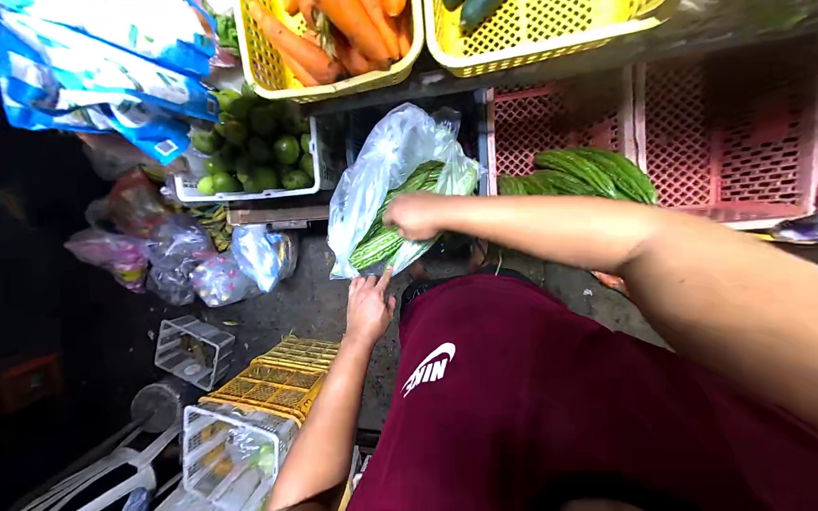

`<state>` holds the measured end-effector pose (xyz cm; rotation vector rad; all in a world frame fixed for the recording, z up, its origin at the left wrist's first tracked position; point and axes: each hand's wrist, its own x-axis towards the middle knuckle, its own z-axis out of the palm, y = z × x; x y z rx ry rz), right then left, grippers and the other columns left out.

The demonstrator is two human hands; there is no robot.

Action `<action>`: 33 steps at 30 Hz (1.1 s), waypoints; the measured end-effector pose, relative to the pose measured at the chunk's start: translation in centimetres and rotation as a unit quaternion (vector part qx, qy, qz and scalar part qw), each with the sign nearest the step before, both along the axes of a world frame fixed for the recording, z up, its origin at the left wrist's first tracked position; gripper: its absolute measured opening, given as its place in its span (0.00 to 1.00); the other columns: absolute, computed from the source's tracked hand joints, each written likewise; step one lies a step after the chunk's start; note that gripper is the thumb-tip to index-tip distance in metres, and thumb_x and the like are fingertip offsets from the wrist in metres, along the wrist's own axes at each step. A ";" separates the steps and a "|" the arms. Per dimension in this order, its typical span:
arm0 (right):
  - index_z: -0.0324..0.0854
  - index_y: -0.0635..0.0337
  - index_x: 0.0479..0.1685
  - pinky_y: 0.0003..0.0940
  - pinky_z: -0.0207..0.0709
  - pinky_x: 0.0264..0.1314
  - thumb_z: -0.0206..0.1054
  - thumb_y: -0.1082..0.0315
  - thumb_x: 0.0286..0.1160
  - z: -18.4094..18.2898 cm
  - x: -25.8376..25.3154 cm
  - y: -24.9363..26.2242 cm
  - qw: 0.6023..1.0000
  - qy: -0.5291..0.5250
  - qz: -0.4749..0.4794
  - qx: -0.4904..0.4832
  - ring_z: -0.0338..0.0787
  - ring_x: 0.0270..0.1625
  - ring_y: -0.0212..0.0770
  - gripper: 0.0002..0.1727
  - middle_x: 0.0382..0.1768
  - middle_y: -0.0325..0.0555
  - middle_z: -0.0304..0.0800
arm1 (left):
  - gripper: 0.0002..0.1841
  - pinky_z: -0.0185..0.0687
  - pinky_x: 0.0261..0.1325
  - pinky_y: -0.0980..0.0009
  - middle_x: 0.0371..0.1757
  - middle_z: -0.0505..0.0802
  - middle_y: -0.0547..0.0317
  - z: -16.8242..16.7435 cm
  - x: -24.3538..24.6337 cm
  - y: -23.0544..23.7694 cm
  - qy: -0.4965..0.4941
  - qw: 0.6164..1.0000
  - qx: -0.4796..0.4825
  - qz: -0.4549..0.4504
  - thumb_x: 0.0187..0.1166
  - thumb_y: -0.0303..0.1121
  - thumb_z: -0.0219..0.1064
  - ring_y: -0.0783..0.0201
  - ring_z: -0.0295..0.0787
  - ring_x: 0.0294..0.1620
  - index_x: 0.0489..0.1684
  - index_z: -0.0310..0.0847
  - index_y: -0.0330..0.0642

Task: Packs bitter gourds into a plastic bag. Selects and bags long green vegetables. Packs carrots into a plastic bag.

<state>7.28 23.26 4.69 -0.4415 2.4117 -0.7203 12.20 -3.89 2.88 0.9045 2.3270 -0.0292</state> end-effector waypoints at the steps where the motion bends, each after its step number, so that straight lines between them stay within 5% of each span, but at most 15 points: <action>1: 0.86 0.53 0.61 0.69 0.81 0.60 0.70 0.62 0.72 -1.1 -0.5 -1.9 0.998 -0.048 0.020 0.032 0.87 0.65 0.60 0.18 0.60 0.55 0.88 | 0.30 0.62 0.87 0.50 0.68 0.91 0.56 0.1 -0.3 -0.5 -0.009 1.000 0.019 -0.006 0.81 0.42 0.61 0.52 0.81 0.75 0.86 0.72 0.62; 4: 0.82 0.43 0.75 0.67 0.74 0.74 0.76 0.54 0.70 -2.5 1.7 -4.2 0.996 -0.062 0.009 0.064 0.73 0.81 0.61 0.30 0.77 0.53 0.78 | 0.26 0.64 0.85 0.50 0.73 0.87 0.54 0.2 -1.3 -2.4 -0.046 0.994 0.093 -0.032 0.80 0.40 0.63 0.51 0.80 0.76 0.80 0.79 0.64; 6: 0.80 0.38 0.79 0.70 0.68 0.78 0.79 0.50 0.67 -2.6 3.7 -4.3 0.994 -0.047 -0.010 0.096 0.66 0.87 0.62 0.35 0.83 0.52 0.73 | 0.25 0.65 0.84 0.48 0.82 0.79 0.50 -0.1 -2.2 -3.3 -0.096 0.986 0.127 -0.052 0.79 0.39 0.65 0.49 0.76 0.80 0.77 0.82 0.66; 8: 0.81 0.42 0.77 0.74 0.62 0.81 0.83 0.54 0.61 -2.5 4.9 -5.0 0.991 -0.043 -0.014 0.129 0.62 0.89 0.63 0.37 0.86 0.53 0.68 | 0.23 0.69 0.81 0.47 0.80 0.80 0.49 -0.8 -3.0 -3.8 -0.123 0.978 0.153 -0.064 0.78 0.38 0.66 0.48 0.77 0.78 0.73 0.85 0.67; 13: 0.79 0.50 0.74 0.74 0.66 0.77 0.84 0.59 0.54 -2.4 5.1 -7.3 0.983 -0.033 -0.078 0.164 0.77 0.77 0.61 0.39 0.75 0.52 0.79 | 0.22 0.71 0.77 0.48 0.62 0.87 0.46 -2.3 -5.0 -4.5 -0.124 0.977 0.142 -0.101 0.78 0.37 0.65 0.48 0.83 0.67 0.72 0.87 0.65; 16: 0.79 0.48 0.75 0.70 0.71 0.73 0.72 0.37 0.68 -2.1 5.0 -8.2 0.977 -0.063 -0.096 0.177 0.78 0.76 0.59 0.37 0.73 0.51 0.79 | 0.21 0.69 0.79 0.49 0.62 0.88 0.47 -3.5 -4.8 -5.0 -0.103 0.981 0.117 -0.111 0.79 0.38 0.61 0.51 0.83 0.67 0.70 0.88 0.66; 19: 0.86 0.47 0.67 0.67 0.72 0.72 0.63 0.42 0.81 -2.6 4.4 -8.8 0.978 -0.051 -0.096 0.179 0.77 0.77 0.59 0.26 0.71 0.51 0.82 | 0.22 0.71 0.78 0.48 0.62 0.89 0.44 -4.3 -4.2 -5.5 -0.070 0.983 0.138 -0.098 0.77 0.34 0.62 0.46 0.83 0.68 0.68 0.89 0.63; 21: 0.88 0.46 0.64 0.68 0.72 0.71 0.75 0.56 0.68 -3.2 4.1 -9.8 0.983 -0.043 -0.059 0.168 0.76 0.77 0.61 0.22 0.73 0.53 0.80 | 0.21 0.71 0.77 0.47 0.61 0.89 0.43 -4.3 -3.8 -5.4 -0.066 0.981 0.141 -0.118 0.79 0.35 0.61 0.44 0.84 0.67 0.68 0.89 0.62; 24: 0.89 0.48 0.60 0.68 0.71 0.73 0.84 0.56 0.49 -4.7 3.3 -12.1 0.987 -0.047 0.017 0.151 0.73 0.78 0.61 0.30 0.76 0.51 0.77 | 0.20 0.71 0.76 0.46 0.56 0.91 0.47 -3.7 -3.3 -5.1 -0.013 0.979 0.149 -0.140 0.78 0.35 0.60 0.47 0.86 0.63 0.64 0.91 0.65; 27: 0.87 0.55 0.64 0.67 0.70 0.72 0.84 0.57 0.54 -5.2 2.6 -12.7 0.990 -0.053 0.029 0.125 0.74 0.78 0.63 0.31 0.76 0.57 0.76 | 0.20 0.59 0.86 0.38 0.56 0.92 0.48 -2.2 -2.8 -4.8 0.034 0.984 0.134 -0.116 0.77 0.34 0.62 0.47 0.86 0.66 0.63 0.92 0.66; 30: 0.82 0.55 0.72 0.70 0.66 0.77 0.86 0.58 0.53 -4.2 1.8 -11.7 0.994 -0.065 -0.004 0.090 0.71 0.82 0.63 0.38 0.78 0.56 0.76 | 0.14 0.64 0.80 0.35 0.56 0.92 0.45 -0.7 -1.5 -4.3 0.084 0.976 0.192 -0.058 0.73 0.31 0.67 0.43 0.87 0.65 0.49 0.96 0.57; 33: 0.78 0.57 0.74 0.72 0.70 0.71 0.84 0.58 0.58 -1.6 1.5 -10.1 0.992 -0.094 -0.013 0.082 0.85 0.67 0.62 0.39 0.60 0.58 0.89 | 0.09 0.66 0.77 0.34 0.62 0.92 0.43 1.0 0.0 -2.8 0.111 0.975 0.192 -0.006 0.71 0.31 0.67 0.40 0.85 0.70 0.39 0.96 0.49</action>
